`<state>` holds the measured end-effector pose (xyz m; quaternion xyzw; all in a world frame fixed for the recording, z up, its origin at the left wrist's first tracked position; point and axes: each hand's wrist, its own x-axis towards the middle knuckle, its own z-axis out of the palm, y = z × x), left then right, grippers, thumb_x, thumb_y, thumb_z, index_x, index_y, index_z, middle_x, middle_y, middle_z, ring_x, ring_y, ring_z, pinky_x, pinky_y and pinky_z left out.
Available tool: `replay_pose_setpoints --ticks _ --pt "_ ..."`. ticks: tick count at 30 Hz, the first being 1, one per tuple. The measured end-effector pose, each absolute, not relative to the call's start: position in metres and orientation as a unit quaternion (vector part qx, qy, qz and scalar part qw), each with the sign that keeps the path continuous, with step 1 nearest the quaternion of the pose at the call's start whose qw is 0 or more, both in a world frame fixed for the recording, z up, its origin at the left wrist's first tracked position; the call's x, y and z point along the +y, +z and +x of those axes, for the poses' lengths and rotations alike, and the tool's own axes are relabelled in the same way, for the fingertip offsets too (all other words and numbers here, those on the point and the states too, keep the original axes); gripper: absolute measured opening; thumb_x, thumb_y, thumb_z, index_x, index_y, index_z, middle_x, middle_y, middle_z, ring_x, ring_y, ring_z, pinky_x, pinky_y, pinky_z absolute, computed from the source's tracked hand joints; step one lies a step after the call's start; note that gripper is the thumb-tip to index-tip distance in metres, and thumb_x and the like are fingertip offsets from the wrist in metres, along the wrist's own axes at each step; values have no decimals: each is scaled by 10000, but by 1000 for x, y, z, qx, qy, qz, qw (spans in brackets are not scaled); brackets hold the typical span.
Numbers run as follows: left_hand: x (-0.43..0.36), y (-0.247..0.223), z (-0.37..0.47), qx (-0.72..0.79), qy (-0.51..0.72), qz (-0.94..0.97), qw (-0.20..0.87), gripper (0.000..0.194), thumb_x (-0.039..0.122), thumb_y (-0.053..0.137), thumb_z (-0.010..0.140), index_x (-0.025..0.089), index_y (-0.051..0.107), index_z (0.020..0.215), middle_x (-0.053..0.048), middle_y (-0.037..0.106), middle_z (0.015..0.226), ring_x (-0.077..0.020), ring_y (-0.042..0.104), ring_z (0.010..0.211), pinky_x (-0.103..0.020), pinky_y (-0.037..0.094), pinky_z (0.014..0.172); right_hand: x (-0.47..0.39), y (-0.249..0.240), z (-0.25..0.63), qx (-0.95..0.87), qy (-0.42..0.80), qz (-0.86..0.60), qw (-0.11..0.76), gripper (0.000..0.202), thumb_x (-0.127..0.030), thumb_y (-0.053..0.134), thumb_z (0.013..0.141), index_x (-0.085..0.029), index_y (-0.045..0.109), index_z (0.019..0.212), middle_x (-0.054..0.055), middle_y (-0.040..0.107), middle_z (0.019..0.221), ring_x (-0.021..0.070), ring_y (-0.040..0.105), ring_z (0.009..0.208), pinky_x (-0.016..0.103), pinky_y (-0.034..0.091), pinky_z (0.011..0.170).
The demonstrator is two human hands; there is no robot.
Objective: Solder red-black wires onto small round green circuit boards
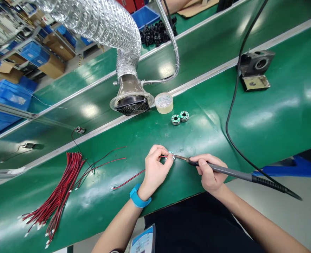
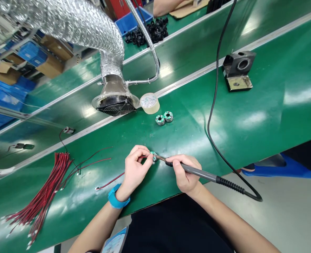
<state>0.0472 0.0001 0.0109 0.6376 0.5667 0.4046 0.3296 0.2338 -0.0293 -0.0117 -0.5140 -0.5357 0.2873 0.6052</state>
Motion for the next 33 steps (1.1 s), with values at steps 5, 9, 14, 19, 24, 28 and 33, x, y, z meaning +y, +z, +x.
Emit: replay_pose_setpoints --ticks 5,9,14,19,24,28,33 --pt "0 12 48 567 404 648 311 160 198 717 877 223 648 735 -41 634 897 -174 628 843 -299 515 718 -30 -19 233 -446 343 -524 639 312 -369 573 1010 -198 788 862 -17 604 529 136 493 374 277 400 398" --pt "-1 14 49 568 404 652 301 163 178 717 876 219 644 736 -34 632 893 -168 617 833 -294 510 724 -30 -19 232 -451 342 -519 641 295 -361 588 1004 -198 791 864 -24 584 518 132 498 380 276 407 407" --pt "-2 13 51 569 404 650 301 160 179 719 880 222 636 750 -35 626 912 -168 620 838 -293 511 715 -29 -16 232 -479 329 -510 634 273 -329 586 1009 -204 796 888 -36 561 500 138 539 414 272 425 436" --pt "-4 12 53 568 406 664 270 162 168 681 900 222 593 775 -38 627 927 -171 632 863 -292 518 727 -27 -12 233 -522 326 -507 604 269 -308 571 1021 -219 797 905 -34 585 523 135 570 445 268 448 466" --pt "-7 11 56 567 400 686 217 193 125 666 903 219 544 787 -37 632 931 -167 630 877 -292 512 752 -27 -13 233 -539 306 -509 598 268 -300 569 1019 -223 798 903 -25 629 564 136 596 465 273 474 488" --pt "-9 10 58 564 399 697 190 199 100 655 894 212 529 789 -30 634 928 -155 635 865 -277 509 745 -28 -15 232 -534 296 -501 613 251 -274 577 1015 -223 799 908 -15 675 622 137 629 502 267 467 488" --pt "-7 11 57 562 394 702 188 183 92 649 890 206 541 797 -27 625 932 -147 635 866 -263 512 741 -29 -17 233 -510 296 -501 634 245 -264 574 1020 -226 799 931 1 728 703 138 653 541 258 435 471"
